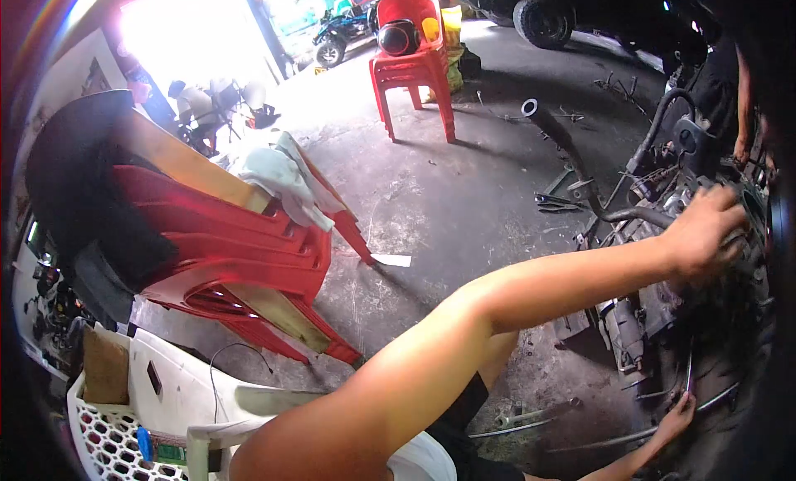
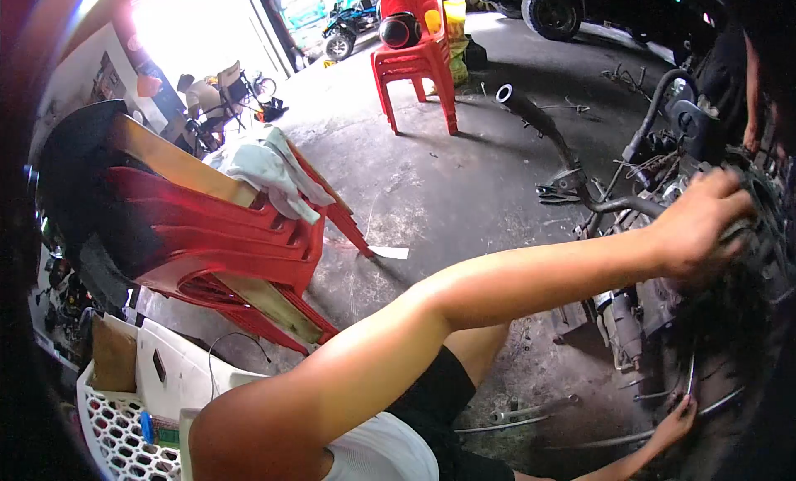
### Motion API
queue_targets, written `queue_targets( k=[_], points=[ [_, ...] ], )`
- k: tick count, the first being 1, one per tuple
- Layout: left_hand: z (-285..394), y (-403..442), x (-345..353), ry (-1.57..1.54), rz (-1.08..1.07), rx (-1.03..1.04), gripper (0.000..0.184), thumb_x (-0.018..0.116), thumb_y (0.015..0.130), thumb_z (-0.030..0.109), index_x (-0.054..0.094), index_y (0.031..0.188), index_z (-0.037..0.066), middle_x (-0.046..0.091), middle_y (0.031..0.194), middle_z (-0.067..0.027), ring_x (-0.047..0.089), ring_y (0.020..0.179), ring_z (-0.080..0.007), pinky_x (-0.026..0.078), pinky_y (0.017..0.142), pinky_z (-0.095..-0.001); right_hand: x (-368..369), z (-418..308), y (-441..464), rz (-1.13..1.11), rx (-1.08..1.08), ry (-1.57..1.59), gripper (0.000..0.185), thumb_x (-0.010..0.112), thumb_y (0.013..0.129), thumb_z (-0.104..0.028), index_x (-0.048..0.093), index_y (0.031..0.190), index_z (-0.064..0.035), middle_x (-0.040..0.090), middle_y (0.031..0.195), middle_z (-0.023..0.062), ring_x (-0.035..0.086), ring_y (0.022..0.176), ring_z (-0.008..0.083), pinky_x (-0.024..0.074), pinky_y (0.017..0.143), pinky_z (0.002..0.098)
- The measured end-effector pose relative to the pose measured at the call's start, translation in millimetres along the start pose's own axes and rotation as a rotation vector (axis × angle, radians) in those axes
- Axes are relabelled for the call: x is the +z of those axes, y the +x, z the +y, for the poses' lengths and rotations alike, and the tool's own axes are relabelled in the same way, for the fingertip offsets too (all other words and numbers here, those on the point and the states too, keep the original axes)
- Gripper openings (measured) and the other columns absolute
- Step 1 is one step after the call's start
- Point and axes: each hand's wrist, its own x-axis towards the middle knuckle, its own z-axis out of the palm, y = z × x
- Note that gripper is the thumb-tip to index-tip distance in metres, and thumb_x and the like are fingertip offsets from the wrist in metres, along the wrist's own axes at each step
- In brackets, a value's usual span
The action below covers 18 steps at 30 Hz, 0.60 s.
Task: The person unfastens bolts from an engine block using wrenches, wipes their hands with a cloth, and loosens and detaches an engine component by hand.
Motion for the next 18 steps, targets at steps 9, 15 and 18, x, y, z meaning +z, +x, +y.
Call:
queue_targets(
  k=[9,15,18],
  points=[
    [85.4,-70.4,-384.3,1.923,-0.496,-0.996,0.076,0.069,0.079,0.044,0.044,0.135,-0.001,0.052,0.128,-0.0265,0.052,0.118,-0.0388,0.042,0.097,-0.0532,13.7,0.1,-7.2,0.055,0.008,0.094,0.046,0.055,0.096,-0.035,0.061,0.107,0.0089,0.064,0.103,0.0268,0.06,0.095,0.0397,0.044,0.085,0.0401],
    [107.8,-108.6,-600.1,1.782,-0.318,-1.304,0.061,0.056,0.082,0.026,0.043,0.135,-0.004,0.057,0.121,-0.0225,0.058,0.105,-0.032,0.047,0.087,-0.0435,10.1,-8.1,-8.5,0.086,-0.001,0.115,0.033,0.058,0.094,-0.028,0.065,0.098,0.0037,0.068,0.093,0.0194,0.064,0.085,0.0305,0.0479,0.078,0.0387],
    [100.9,-118.2,-616.5,1.615,-0.211,-1.255,0.055,0.05,0.084,0.016,0.042,0.134,-0.005,0.06,0.118,-0.0205,0.061,0.098,-0.0286,0.05,0.082,-0.0386,10.3,-13.7,-8.5,0.095,-0.036,0.171,0.029,0.059,0.093,-0.026,0.066,0.096,0.0024,0.068,0.09,0.0179,0.064,0.083,0.0286,0.048,0.077,0.0378]
  ],
)
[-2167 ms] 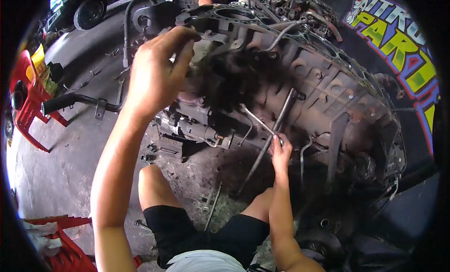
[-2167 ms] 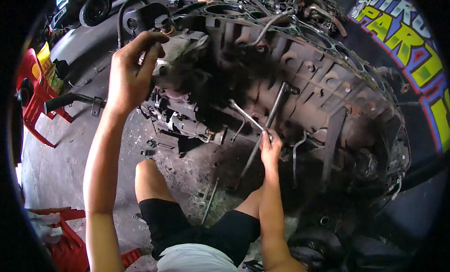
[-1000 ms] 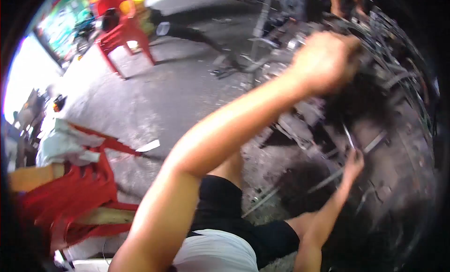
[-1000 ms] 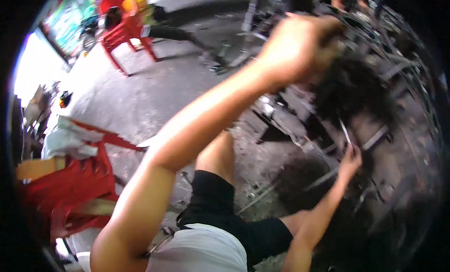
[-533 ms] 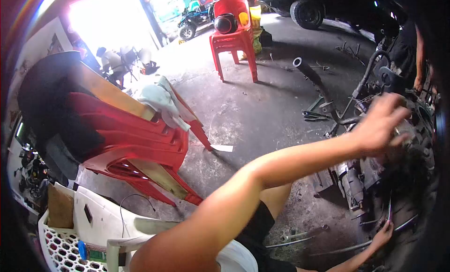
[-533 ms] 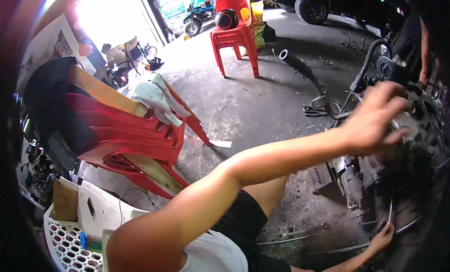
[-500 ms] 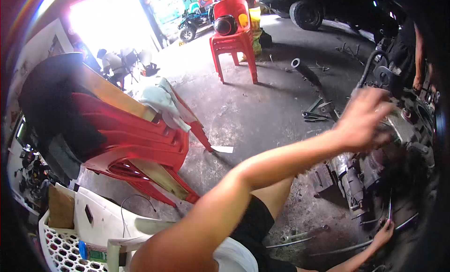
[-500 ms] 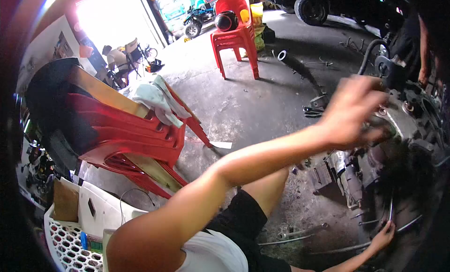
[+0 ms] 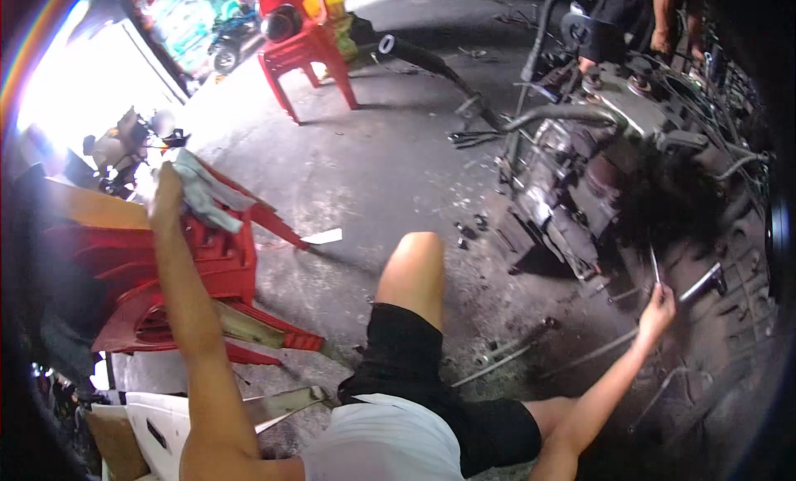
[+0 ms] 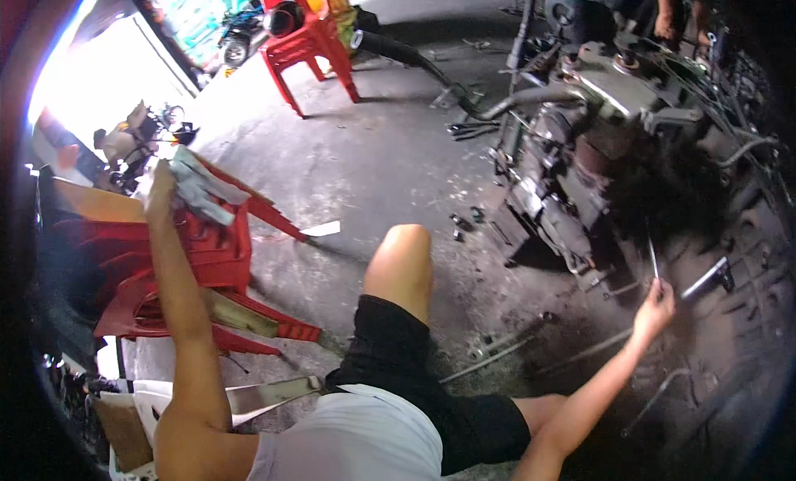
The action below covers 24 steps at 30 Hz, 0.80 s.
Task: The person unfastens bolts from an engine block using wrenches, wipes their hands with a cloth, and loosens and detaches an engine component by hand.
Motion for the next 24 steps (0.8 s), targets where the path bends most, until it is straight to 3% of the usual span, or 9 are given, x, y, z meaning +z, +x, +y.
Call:
queue_targets(
  k=[3,6,8,9,11,14,17,21,24],
  points=[
    [57.9,-59.1,30.5,-0.311,0.018,0.143,0.045,0.047,0.083,0.009,0.05,0.127,-0.002,0.064,0.105,-0.0211,0.065,0.086,-0.0305,0.052,0.075,-0.0407,-2.3,-14.2,0.2,0.034,0.015,-0.061,0.025,0.062,0.091,-0.021,0.066,0.095,0.0027,0.068,0.086,0.0169,0.063,0.08,0.0271,0.0478,0.076,0.0364],
    [160.4,-152.1,52.0,0.038,-0.119,0.456,0.042,0.054,0.08,0.01,0.057,0.121,0.002,0.067,0.095,-0.0219,0.068,0.078,-0.0347,0.053,0.072,-0.0444,-7.9,-22.5,3.4,-0.012,0.043,-0.091,0.026,0.062,0.091,-0.022,0.066,0.098,0.0023,0.067,0.09,0.0197,0.062,0.083,0.0318,0.0469,0.079,0.0391],
    [196.8,-197.3,109.7,-0.321,-0.507,0.54,0.044,0.064,0.079,0.019,0.059,0.12,0.004,0.066,0.098,-0.0238,0.065,0.091,-0.0386,0.051,0.081,-0.0439,-6.9,-29.3,0.7,-0.003,0.049,-0.084,0.027,0.062,0.091,-0.023,0.066,0.099,0.0023,0.068,0.093,0.0205,0.063,0.085,0.0328,0.0468,0.08,0.0398],
    [199.3,-217.0,162.0,-0.386,-0.252,0.755,0.043,0.063,0.081,0.021,0.058,0.12,0.003,0.065,0.099,-0.0247,0.064,0.095,-0.038,0.049,0.083,-0.0428,-6.4,-29.1,-0.2,-0.012,0.082,-0.057,0.027,0.061,0.091,-0.023,0.066,0.1,0.0025,0.068,0.094,0.0206,0.063,0.086,0.0328,0.0468,0.081,0.0398],
    [227.7,-229.3,182.2,-0.591,-0.67,0.524,0.048,0.064,0.082,0.023,0.054,0.121,-0.003,0.064,0.102,-0.0249,0.061,0.1,-0.038,0.047,0.089,-0.0401,-8.2,-27.6,-1.1,-0.02,0.06,-0.041,0.026,0.061,0.091,-0.021,0.065,0.1,0.0034,0.068,0.093,0.0193,0.063,0.087,0.0304,0.0474,0.081,0.038],
    [233.2,-225.1,220.5,-0.96,-0.736,0.24,0.045,0.067,0.08,0.024,0.056,0.116,0.0,0.057,0.119,-0.0264,0.058,0.109,-0.0358,0.045,0.089,-0.0398,-11.5,-32.9,0.8,-0.047,0.064,-0.035,0.025,0.061,0.092,-0.02,0.065,0.1,0.0041,0.068,0.094,0.0183,0.063,0.088,0.0287,0.0477,0.081,0.0367],
    [225.2,-214.3,235.1,-1.042,-0.564,0.177,0.042,0.069,0.075,0.014,0.056,0.113,0.001,0.059,0.111,-0.0255,0.059,0.102,-0.0392,0.047,0.085,-0.0411,-12.1,-27.7,2.1,-0.058,0.084,-0.042,0.026,0.062,0.092,-0.02,0.065,0.1,0.0045,0.068,0.094,0.0175,0.063,0.088,0.0279,0.0475,0.083,0.0361],
    [206.5,-201.3,225.3,-0.556,-0.025,0.39,0.036,0.069,0.073,0.012,0.057,0.105,0.002,0.051,0.104,-0.02,0.056,0.094,-0.0419,0.046,0.079,-0.0478,-7.0,-18.4,1.4,-0.055,0.119,-0.057,0.027,0.062,0.092,-0.022,0.065,0.1,0.0036,0.068,0.094,0.0159,0.062,0.089,0.0259,0.046,0.085,0.0354],
    [190.8,-203.4,257.7,-0.473,-0.08,0.509,0.032,0.069,0.073,0.01,0.057,0.102,0.003,0.05,0.104,-0.0198,0.056,0.094,-0.0423,0.047,0.079,-0.048,-5.2,-19.0,-2.6,-0.086,0.144,-0.046,0.026,0.06,0.093,-0.021,0.064,0.1,0.0034,0.068,0.095,0.0144,0.061,0.09,0.023,0.0458,0.085,0.0352]
  ],
)
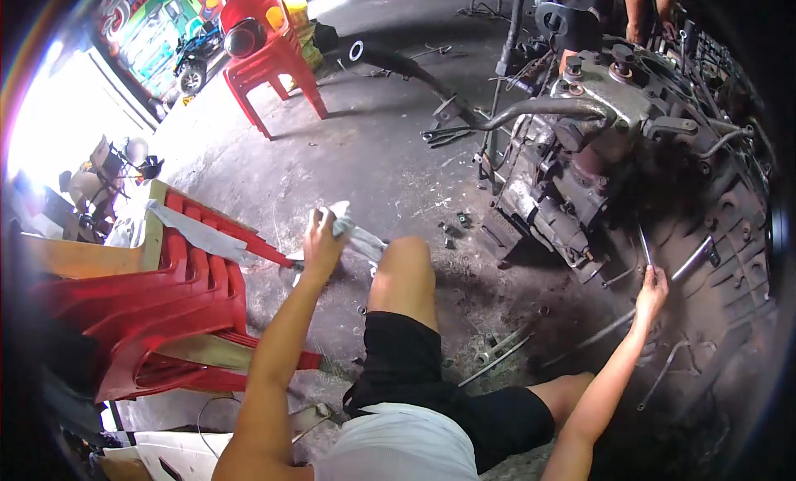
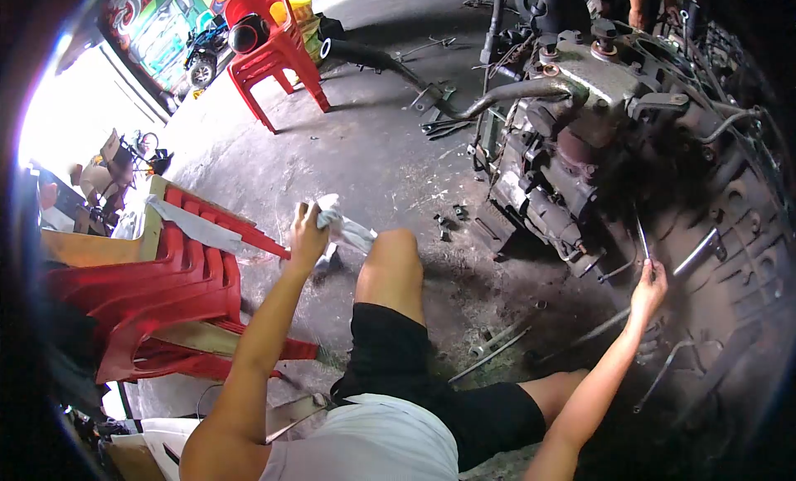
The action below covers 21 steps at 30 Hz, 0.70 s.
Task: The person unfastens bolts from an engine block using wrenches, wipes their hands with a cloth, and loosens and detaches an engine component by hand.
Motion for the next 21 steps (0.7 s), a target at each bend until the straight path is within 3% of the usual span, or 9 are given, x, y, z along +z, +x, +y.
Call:
queue_targets(
  k=[4,5,8,10,12,13,16,17,21],
  points=[
    [-8.6,-16.8,21.3,-0.182,-0.406,0.06,0.044,0.071,0.072,0.017,0.058,0.112,0.003,0.055,0.109,-0.0202,0.058,0.097,-0.0377,0.048,0.084,-0.0426,3.7,-1.9,-5.3,0.107,-0.067,0.033,0.028,0.061,0.092,-0.025,0.066,0.101,0.0011,0.068,0.096,0.0172,0.063,0.089,0.0286,0.0476,0.081,0.0371],
    [-1.0,-18.0,21.3,-0.475,-0.627,-0.228,0.046,0.07,0.076,0.021,0.056,0.113,-0.002,0.06,0.106,-0.0132,0.059,0.097,-0.0206,0.046,0.086,-0.0323,8.0,-19.9,-11.4,0.189,-0.117,0.067,0.03,0.063,0.09,-0.03,0.068,0.094,-0.0008,0.068,0.09,0.0181,0.063,0.083,0.033,0.0483,0.075,0.0395],
    [0.3,-30.9,32.7,-0.792,-0.705,-0.361,0.046,0.069,0.079,0.023,0.055,0.115,-0.002,0.06,0.104,-0.011,0.056,0.096,-0.0162,0.046,0.085,-0.0293,10.2,-24.3,-12.8,0.216,-0.102,0.087,0.034,0.064,0.089,-0.036,0.069,0.09,-0.0025,0.068,0.086,0.0194,0.063,0.078,0.0372,0.049,0.071,0.0418],
    [-6.0,-29.4,37.5,-0.682,-0.629,-0.351,0.045,0.069,0.079,0.02,0.055,0.114,-0.004,0.06,0.105,-0.0108,0.057,0.096,-0.0168,0.047,0.083,-0.0305,7.8,-27.8,-16.1,0.222,-0.096,0.042,0.036,0.064,0.089,-0.038,0.069,0.09,-0.0022,0.067,0.087,0.0197,0.062,0.079,0.0374,0.0484,0.072,0.0419],
    [-10.3,-26.9,42.4,-0.555,-0.478,-0.338,0.043,0.068,0.079,0.019,0.055,0.113,-0.004,0.06,0.106,-0.0114,0.056,0.097,-0.0158,0.047,0.081,-0.0309,7.6,-2.4,-6.0,0.116,-0.083,0.024,0.032,0.061,0.093,-0.03,0.065,0.098,0.0021,0.066,0.088,0.0159,0.06,0.082,0.0267,0.0465,0.077,0.0365],
    [-7.8,-18.0,42.2,-0.494,-0.39,-0.378,0.043,0.069,0.074,0.017,0.06,0.111,-0.004,0.06,0.117,-0.0201,0.058,0.11,-0.0282,0.047,0.089,-0.0359,6.6,0.0,-4.4,0.065,-0.076,0.013,0.031,0.059,0.095,-0.025,0.062,0.103,0.0042,0.065,0.089,0.0141,0.059,0.084,0.0213,0.0456,0.08,0.0338],
    [7.1,-10.6,39.2,-0.207,-0.314,-0.009,0.037,0.07,0.07,0.016,0.062,0.103,0.001,0.061,0.106,-0.0174,0.059,0.102,-0.0342,0.048,0.087,-0.0388,3.7,6.3,-3.7,0.033,-0.08,-0.033,0.031,0.059,0.095,-0.026,0.063,0.103,0.004,0.065,0.089,0.0133,0.059,0.083,0.0217,0.0458,0.079,0.0332],
    [3.9,-12.4,49.8,-0.177,-0.342,0.14,0.042,0.07,0.064,0.015,0.061,0.102,0.002,0.057,0.096,-0.0192,0.058,0.091,-0.0395,0.049,0.082,-0.0412,-0.1,-5.3,-5.4,0.009,-0.042,-0.037,0.031,0.059,0.095,-0.026,0.063,0.104,0.0027,0.067,0.092,0.0138,0.061,0.087,0.0236,0.046,0.082,0.0341],
    [25.2,-17.9,33.9,-0.318,-0.744,0.135,0.045,0.069,0.065,0.015,0.06,0.105,-0.001,0.06,0.096,-0.018,0.061,0.091,-0.031,0.049,0.082,-0.0385,-1.6,-24.8,-9.4,0.057,-0.081,-0.064,0.025,0.059,0.093,-0.021,0.063,0.101,0.0021,0.067,0.092,0.017,0.063,0.086,0.0263,0.0475,0.079,0.035]
  ],
)
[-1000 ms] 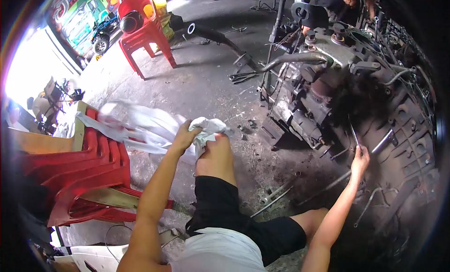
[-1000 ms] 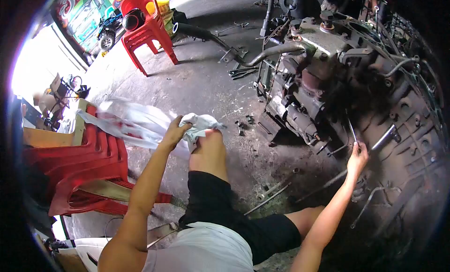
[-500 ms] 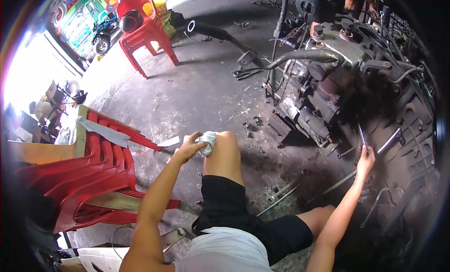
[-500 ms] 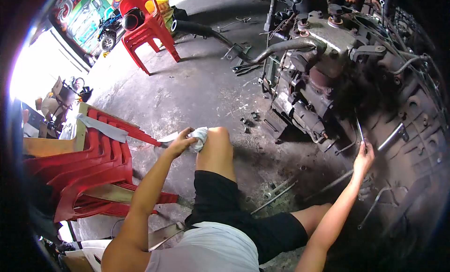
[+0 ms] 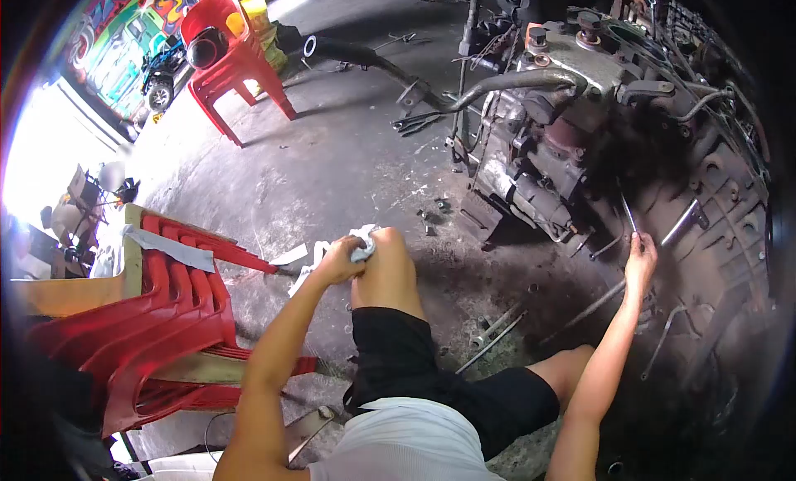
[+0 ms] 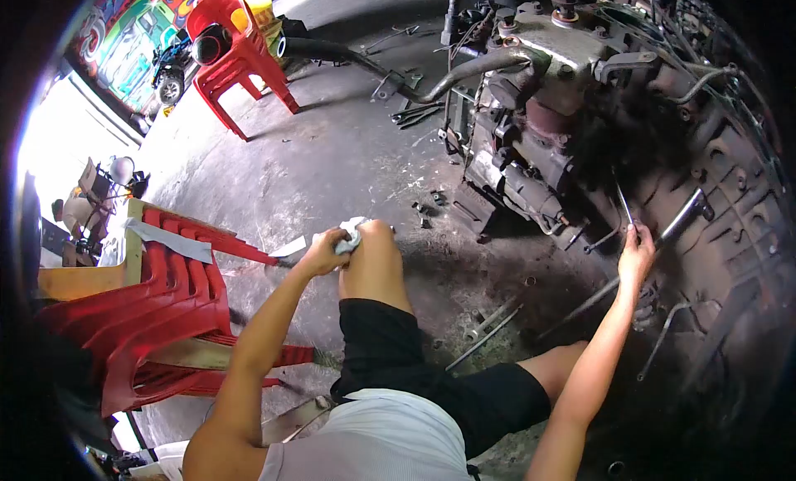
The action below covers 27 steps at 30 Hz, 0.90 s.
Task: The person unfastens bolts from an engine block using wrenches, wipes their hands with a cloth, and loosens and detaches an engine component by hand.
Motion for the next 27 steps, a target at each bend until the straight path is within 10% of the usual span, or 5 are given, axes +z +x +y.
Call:
queue_targets(
  k=[6,13,20,24,27],
  points=[
    [-13.3,-57.8,-12.5,-0.298,-0.434,-0.102,0.052,0.074,0.072,0.02,0.059,0.117,-0.001,0.066,0.102,-0.0145,0.061,0.095,-0.021,0.049,0.081,-0.036,-1.8,-3.0,1.1,-0.072,0.058,0.002,0.026,0.058,0.094,-0.021,0.063,0.103,0.0023,0.067,0.095,0.0178,0.063,0.088,0.0262,0.047,0.081,0.035],
    [-54.4,13.3,-10.6,-0.554,0.672,-0.369,0.055,0.067,0.079,0.012,0.051,0.13,-0.003,0.063,0.112,-0.018,0.06,0.104,-0.0225,0.05,0.086,-0.0329,-4.3,-2.4,3.8,-0.11,0.059,0.046,0.026,0.058,0.094,-0.021,0.062,0.103,0.0026,0.067,0.094,0.0164,0.062,0.089,0.025,0.0463,0.083,0.0354],
    [33.8,25.4,15.3,-0.092,-0.138,0.127,0.054,0.066,0.074,0.024,0.058,0.121,-0.001,0.066,0.104,-0.0194,0.063,0.094,-0.026,0.049,0.081,-0.0361,-1.1,8.2,7.5,-0.136,0.077,0.015,0.025,0.058,0.095,-0.022,0.06,0.1,0.0018,0.067,0.093,0.0149,0.062,0.088,0.0234,0.046,0.083,0.034],
    [4.6,-12.3,-33.9,-0.009,-0.496,-0.136,0.063,0.069,0.073,0.03,0.056,0.125,-0.004,0.062,0.121,-0.0199,0.057,0.114,-0.0284,0.043,0.099,-0.0361,-3.8,1.1,5.3,-0.124,0.101,0.0,0.023,0.058,0.095,-0.021,0.059,0.102,0.0008,0.066,0.096,0.0144,0.061,0.091,0.0237,0.0453,0.084,0.0341],
    [-71.8,-48.5,-65.3,-0.332,-0.179,-0.507,0.068,0.069,0.073,0.017,0.047,0.132,-0.009,0.063,0.113,-0.0185,0.064,0.092,-0.0212,0.053,0.076,-0.0302,-1.9,9.6,8.2,-0.152,0.121,0.019,0.023,0.057,0.095,-0.021,0.059,0.103,0.0012,0.066,0.096,0.0146,0.061,0.091,0.0236,0.0452,0.085,0.0336]
  ],
)
